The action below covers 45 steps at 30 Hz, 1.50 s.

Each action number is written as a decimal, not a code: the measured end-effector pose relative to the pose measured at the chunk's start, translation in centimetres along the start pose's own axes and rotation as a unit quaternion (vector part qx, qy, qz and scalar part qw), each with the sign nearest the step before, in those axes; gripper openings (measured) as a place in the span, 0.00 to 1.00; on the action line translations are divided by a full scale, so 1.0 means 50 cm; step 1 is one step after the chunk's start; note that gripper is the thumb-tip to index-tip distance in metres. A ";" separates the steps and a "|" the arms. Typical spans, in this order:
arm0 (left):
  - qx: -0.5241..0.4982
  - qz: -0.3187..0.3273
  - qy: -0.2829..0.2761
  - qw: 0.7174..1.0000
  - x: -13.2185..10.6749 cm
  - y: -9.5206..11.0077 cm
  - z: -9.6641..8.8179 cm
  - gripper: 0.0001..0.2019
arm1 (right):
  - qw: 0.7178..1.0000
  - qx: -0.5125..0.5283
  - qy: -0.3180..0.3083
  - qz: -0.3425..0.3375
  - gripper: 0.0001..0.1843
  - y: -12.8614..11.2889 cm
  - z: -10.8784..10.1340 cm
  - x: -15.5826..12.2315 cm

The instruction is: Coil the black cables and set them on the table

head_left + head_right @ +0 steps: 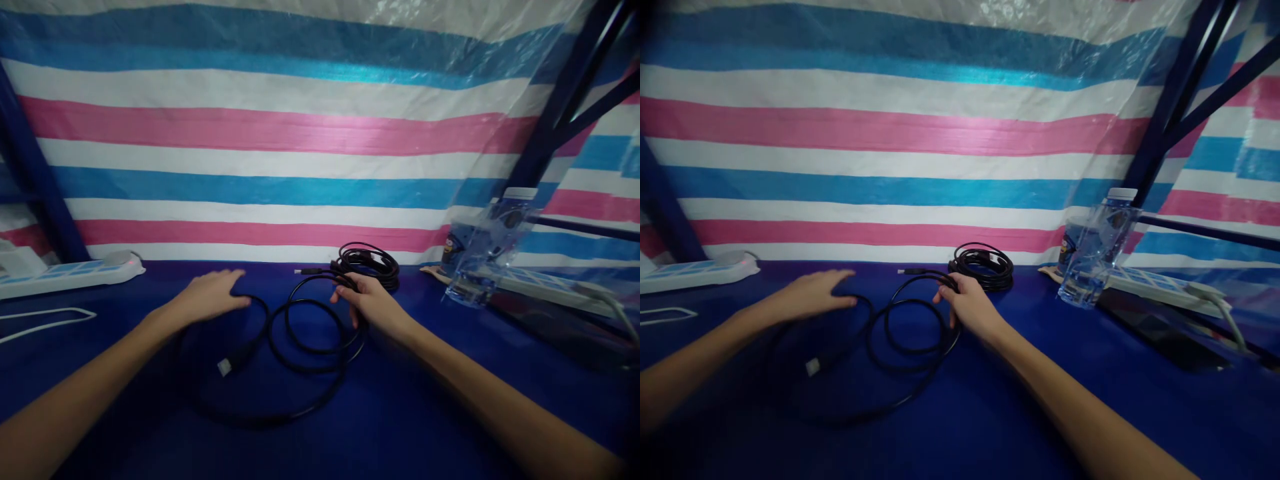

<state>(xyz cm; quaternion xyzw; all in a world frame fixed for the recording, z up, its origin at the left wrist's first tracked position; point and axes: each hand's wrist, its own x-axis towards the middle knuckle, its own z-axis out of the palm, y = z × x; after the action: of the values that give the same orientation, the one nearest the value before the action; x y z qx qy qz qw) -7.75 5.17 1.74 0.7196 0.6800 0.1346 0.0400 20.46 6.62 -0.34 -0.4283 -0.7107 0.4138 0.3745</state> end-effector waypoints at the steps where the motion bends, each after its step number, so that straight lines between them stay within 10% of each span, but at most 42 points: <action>1: -0.004 0.003 -0.029 1.000 0.010 -0.026 0.004 0.23 | 1.000 -0.005 0.000 -0.015 0.10 -0.004 -0.006 0.003; 9: -0.160 -0.056 -0.010 0.985 0.004 0.001 0.034 0.07 | 0.995 -0.001 0.015 -0.094 0.12 -0.040 -0.018 -0.015; 17: -0.417 -0.197 0.086 0.883 0.022 -0.039 0.012 0.05 | 0.979 0.118 0.031 -0.163 0.09 -0.073 -0.045 -0.034; 22: -0.547 -0.155 -0.012 0.822 -0.021 0.075 0.022 0.09 | 0.974 0.101 0.104 -0.177 0.10 -0.074 -0.032 -0.032; 26: -0.678 -0.113 -0.134 0.714 -0.076 0.171 0.020 0.24 | 0.967 -0.133 0.084 -0.201 0.10 -0.053 -0.001 -0.032; 30: -0.627 -0.037 -0.196 0.753 -0.106 0.187 0.015 0.17 | 0.919 -0.299 0.053 -0.252 0.15 -0.040 0.024 -0.040; 35: -0.591 0.009 -0.246 0.768 -0.110 0.174 0.003 0.17 | 0.827 -0.420 0.191 -0.321 0.18 -0.062 0.017 -0.052; 37: -0.578 0.031 -0.243 0.778 -0.110 0.172 -0.001 0.17 | 0.843 -0.402 0.178 -0.311 0.15 -0.077 0.007 -0.055; 41: -0.560 0.086 -0.254 0.784 -0.109 0.166 0.001 0.21 | 0.959 -0.229 -0.015 -0.164 0.06 -0.091 -0.014 -0.052; 45: -0.644 0.082 -0.232 0.724 -0.101 0.159 0.013 0.16 | 0.997 -0.017 -0.079 -0.017 0.10 -0.074 -0.022 -0.041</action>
<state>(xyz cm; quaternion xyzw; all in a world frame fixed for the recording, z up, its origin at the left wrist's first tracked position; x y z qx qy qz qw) -0.08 -0.31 2.33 0.5826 0.3370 0.3717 0.6394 21.05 3.96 3.06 -0.3882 -0.7522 0.4278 0.3171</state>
